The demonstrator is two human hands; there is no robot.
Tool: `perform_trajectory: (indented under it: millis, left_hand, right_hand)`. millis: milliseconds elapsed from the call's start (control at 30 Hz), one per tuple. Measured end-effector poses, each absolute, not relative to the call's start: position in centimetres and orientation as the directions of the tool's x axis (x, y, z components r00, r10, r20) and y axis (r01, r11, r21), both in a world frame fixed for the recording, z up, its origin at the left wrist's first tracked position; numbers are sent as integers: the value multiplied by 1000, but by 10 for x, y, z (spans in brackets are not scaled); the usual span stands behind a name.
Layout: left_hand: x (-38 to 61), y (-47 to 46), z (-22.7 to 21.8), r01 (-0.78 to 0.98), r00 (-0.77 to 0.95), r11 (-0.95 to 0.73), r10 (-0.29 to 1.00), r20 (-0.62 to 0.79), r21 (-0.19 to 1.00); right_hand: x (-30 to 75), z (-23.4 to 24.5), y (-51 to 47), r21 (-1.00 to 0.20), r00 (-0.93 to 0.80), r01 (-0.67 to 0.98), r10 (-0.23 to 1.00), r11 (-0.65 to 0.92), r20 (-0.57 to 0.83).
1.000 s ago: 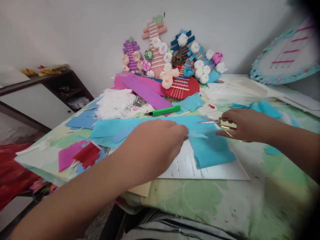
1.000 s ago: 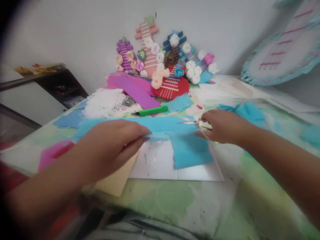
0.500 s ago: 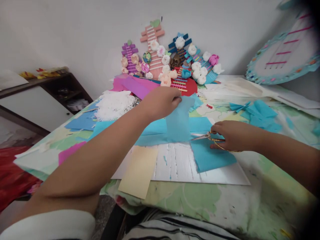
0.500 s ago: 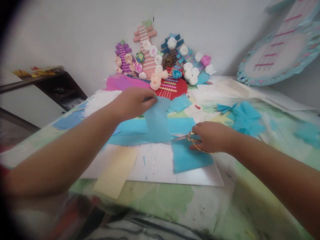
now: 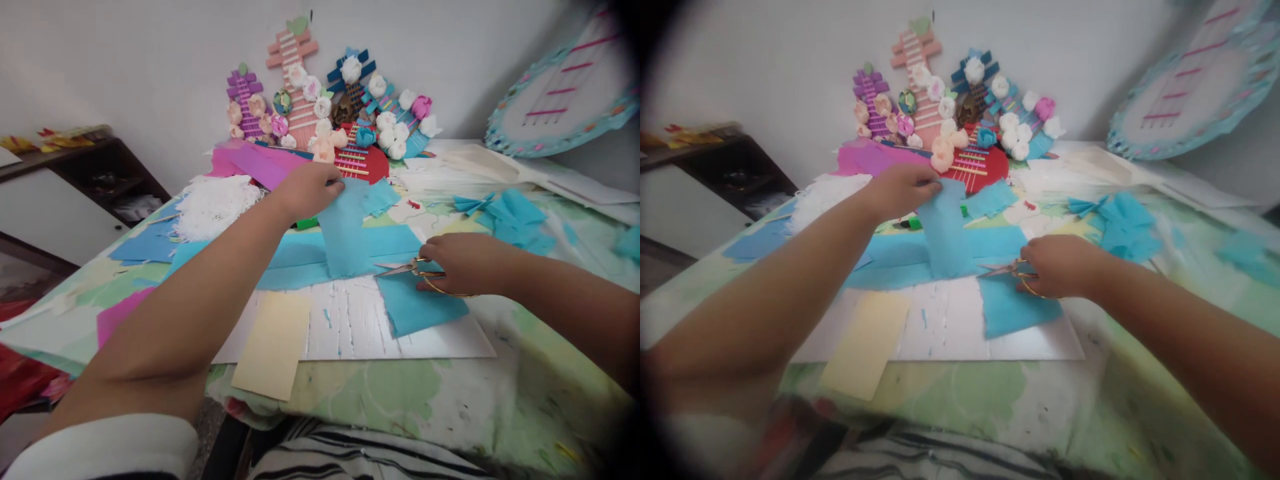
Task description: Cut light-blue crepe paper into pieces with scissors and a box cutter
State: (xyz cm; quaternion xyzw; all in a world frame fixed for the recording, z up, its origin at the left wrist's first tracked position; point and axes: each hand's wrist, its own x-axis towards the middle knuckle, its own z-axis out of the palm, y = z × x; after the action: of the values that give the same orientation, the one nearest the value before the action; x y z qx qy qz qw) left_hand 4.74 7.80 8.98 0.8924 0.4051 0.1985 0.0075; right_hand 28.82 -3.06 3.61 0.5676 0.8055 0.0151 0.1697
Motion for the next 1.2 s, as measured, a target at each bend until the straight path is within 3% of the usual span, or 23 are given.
perform_trajectory:
  millis: [700,1000,1200]
  left_hand:
    - [55,75,92,671,621,-716,686,380,194]
    - [56,71,88,663,602,-709,696,392,240]
    - [53,68,94,687,570,-673,733,372,273]
  right_hand:
    - [276,32,-24,156,-317,913,898,376,-305]
    - [278,29,-24,38,-374,915,878,402,-298]
    - [280,30,-29,157,-316,917,907,368,-279]
